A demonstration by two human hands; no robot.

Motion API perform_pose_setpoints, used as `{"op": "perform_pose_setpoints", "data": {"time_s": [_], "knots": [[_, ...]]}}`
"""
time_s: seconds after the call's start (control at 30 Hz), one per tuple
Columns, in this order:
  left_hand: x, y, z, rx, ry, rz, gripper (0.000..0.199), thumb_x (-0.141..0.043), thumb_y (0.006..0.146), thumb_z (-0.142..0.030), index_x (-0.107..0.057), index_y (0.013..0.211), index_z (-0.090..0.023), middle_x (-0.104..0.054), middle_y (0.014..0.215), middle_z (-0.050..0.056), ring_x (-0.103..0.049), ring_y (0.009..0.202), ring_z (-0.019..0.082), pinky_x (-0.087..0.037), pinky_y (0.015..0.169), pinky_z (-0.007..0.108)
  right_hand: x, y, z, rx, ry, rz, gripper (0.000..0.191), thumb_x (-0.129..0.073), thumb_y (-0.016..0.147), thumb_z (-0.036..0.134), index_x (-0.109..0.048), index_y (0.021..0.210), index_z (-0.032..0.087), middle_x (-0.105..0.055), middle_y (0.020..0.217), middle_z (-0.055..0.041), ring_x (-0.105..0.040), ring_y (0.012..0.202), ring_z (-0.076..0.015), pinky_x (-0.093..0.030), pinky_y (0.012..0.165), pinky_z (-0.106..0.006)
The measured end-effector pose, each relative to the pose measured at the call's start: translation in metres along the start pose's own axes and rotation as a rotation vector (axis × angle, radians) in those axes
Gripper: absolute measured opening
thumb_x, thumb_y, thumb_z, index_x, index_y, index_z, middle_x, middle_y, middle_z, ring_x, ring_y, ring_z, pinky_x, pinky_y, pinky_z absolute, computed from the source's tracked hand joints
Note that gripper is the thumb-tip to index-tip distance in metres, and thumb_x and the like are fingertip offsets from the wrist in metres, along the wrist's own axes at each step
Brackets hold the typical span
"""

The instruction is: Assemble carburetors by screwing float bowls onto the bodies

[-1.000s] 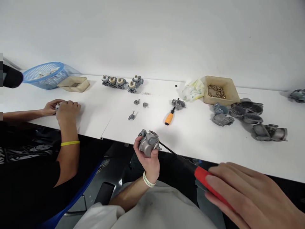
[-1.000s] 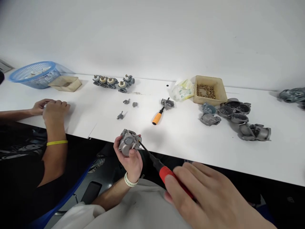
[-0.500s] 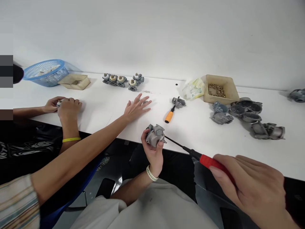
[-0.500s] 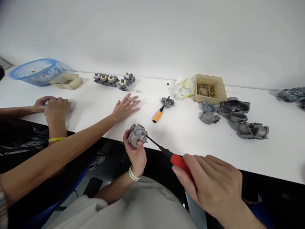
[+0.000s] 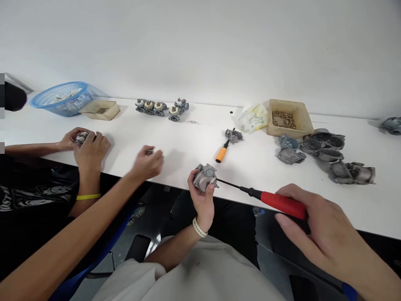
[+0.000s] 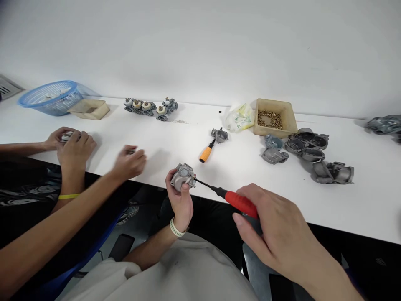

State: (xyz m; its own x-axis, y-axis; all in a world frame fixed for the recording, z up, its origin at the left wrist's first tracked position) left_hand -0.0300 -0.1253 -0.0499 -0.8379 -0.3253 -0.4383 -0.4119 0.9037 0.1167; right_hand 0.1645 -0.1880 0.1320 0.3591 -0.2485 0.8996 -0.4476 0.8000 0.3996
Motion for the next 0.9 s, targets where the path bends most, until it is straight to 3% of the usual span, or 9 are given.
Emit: {"op": "perform_pose_setpoints", "data": {"time_s": [0.07, 0.13, 0.2, 0.37, 0.53, 0.7, 0.77, 0.83, 0.9], "knots": [[0.001, 0.001, -0.002, -0.034, -0.003, -0.008, 0.06, -0.08, 0.082, -0.043, -0.051, 0.132, -0.026, -0.061, 0.124, 0.01, -0.068, 0.099, 0.02, -0.058, 0.091, 0.035, 0.0, 0.002, 0.008, 0.067, 0.0, -0.015, 0.015, -0.047, 0.103, 0.026, -0.055, 0.11, 0.017, -0.066, 0.083, -0.0005, -0.06, 0.063, -0.0085, -0.044, 0.06, -0.021], [0.001, 0.002, -0.004, -0.065, 0.005, -0.003, 0.061, -0.081, 0.081, -0.044, -0.051, 0.131, -0.026, -0.061, 0.124, 0.01, -0.069, 0.098, 0.02, -0.059, 0.088, 0.035, 0.011, 0.001, 0.014, 0.088, -0.094, -0.154, 0.006, -0.055, 0.1, 0.022, -0.057, 0.101, 0.017, -0.063, 0.071, 0.0024, -0.057, 0.057, -0.0077, -0.04, 0.057, -0.022], [0.001, 0.003, -0.007, -0.087, 0.019, -0.001, 0.062, -0.082, 0.08, -0.045, -0.051, 0.13, -0.026, -0.062, 0.122, 0.01, -0.07, 0.096, 0.021, -0.06, 0.085, 0.034, 0.018, -0.001, 0.013, 0.038, -0.134, -0.24, 0.01, -0.056, 0.1, 0.026, -0.056, 0.095, 0.016, -0.058, 0.062, 0.0041, -0.053, 0.05, -0.0073, -0.037, 0.053, -0.023], [0.006, 0.005, -0.016, -0.169, 0.04, -0.02, 0.066, -0.081, 0.078, -0.052, -0.049, 0.131, -0.028, -0.061, 0.125, 0.01, -0.069, 0.101, 0.023, -0.061, 0.085, 0.037, 0.0, -0.001, 0.01, -0.007, 0.07, -0.023, 0.018, -0.043, 0.104, 0.03, -0.054, 0.107, 0.016, -0.065, 0.079, -0.0002, -0.056, 0.056, -0.0062, -0.042, 0.053, -0.019], [0.011, 0.0, -0.036, -0.427, 0.062, -0.037, 0.072, -0.083, 0.069, -0.063, -0.052, 0.127, -0.032, -0.054, 0.136, 0.01, -0.057, 0.129, 0.031, -0.058, 0.097, 0.045, 0.028, -0.014, 0.011, -0.041, -0.076, -0.323, 0.01, -0.048, 0.102, 0.021, -0.056, 0.1, 0.016, -0.06, 0.065, 0.0027, -0.055, 0.054, -0.0067, -0.042, 0.057, -0.021], [0.01, 0.009, -0.043, -0.467, 0.001, -0.061, 0.07, -0.078, 0.072, -0.066, -0.05, 0.128, -0.035, -0.051, 0.14, 0.009, -0.046, 0.142, 0.033, -0.059, 0.096, 0.045, -0.006, -0.012, 0.027, 0.016, 0.107, -0.073, 0.016, -0.04, 0.102, 0.021, -0.055, 0.101, 0.018, -0.062, 0.075, 0.0007, -0.058, 0.06, -0.0076, -0.043, 0.057, -0.021], [0.009, 0.013, -0.047, -0.474, -0.02, -0.067, 0.07, -0.077, 0.072, -0.066, -0.051, 0.129, -0.035, -0.052, 0.14, 0.009, -0.045, 0.142, 0.033, -0.059, 0.097, 0.044, -0.005, -0.016, 0.033, 0.048, 0.036, -0.149, 0.011, -0.047, 0.101, 0.018, -0.057, 0.105, 0.015, -0.065, 0.076, 0.0005, -0.06, 0.062, -0.008, -0.044, 0.061, -0.022], [0.008, 0.016, -0.051, -0.495, -0.021, -0.066, 0.069, -0.078, 0.072, -0.065, -0.051, 0.129, -0.035, -0.052, 0.14, 0.009, -0.045, 0.143, 0.033, -0.058, 0.099, 0.046, -0.001, -0.021, 0.029, 0.0, -0.036, -0.24, 0.004, -0.055, 0.098, 0.017, -0.057, 0.1, 0.014, -0.06, 0.067, 0.0025, -0.055, 0.055, -0.0073, -0.041, 0.058, -0.023], [0.007, 0.015, -0.052, -0.524, -0.003, -0.069, 0.07, -0.078, 0.072, -0.065, -0.051, 0.129, -0.036, -0.052, 0.14, 0.008, -0.044, 0.143, 0.033, -0.056, 0.101, 0.048, -0.001, -0.023, 0.02, -0.068, -0.032, -0.253, 0.008, -0.053, 0.1, 0.022, -0.055, 0.098, 0.014, -0.057, 0.064, 0.0033, -0.053, 0.052, -0.007, -0.039, 0.056, -0.023]]}}
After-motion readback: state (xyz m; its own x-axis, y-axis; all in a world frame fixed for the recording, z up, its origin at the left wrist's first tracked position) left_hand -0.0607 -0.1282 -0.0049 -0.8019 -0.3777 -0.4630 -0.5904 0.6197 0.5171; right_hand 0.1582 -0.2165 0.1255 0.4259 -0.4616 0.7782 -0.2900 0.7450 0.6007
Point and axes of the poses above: each hand's wrist, its own y-axis towards the middle knuckle, its own x-axis out of the back of the hand, z = x × y, the point moved 10 cm from there along y, towards the middle knuckle
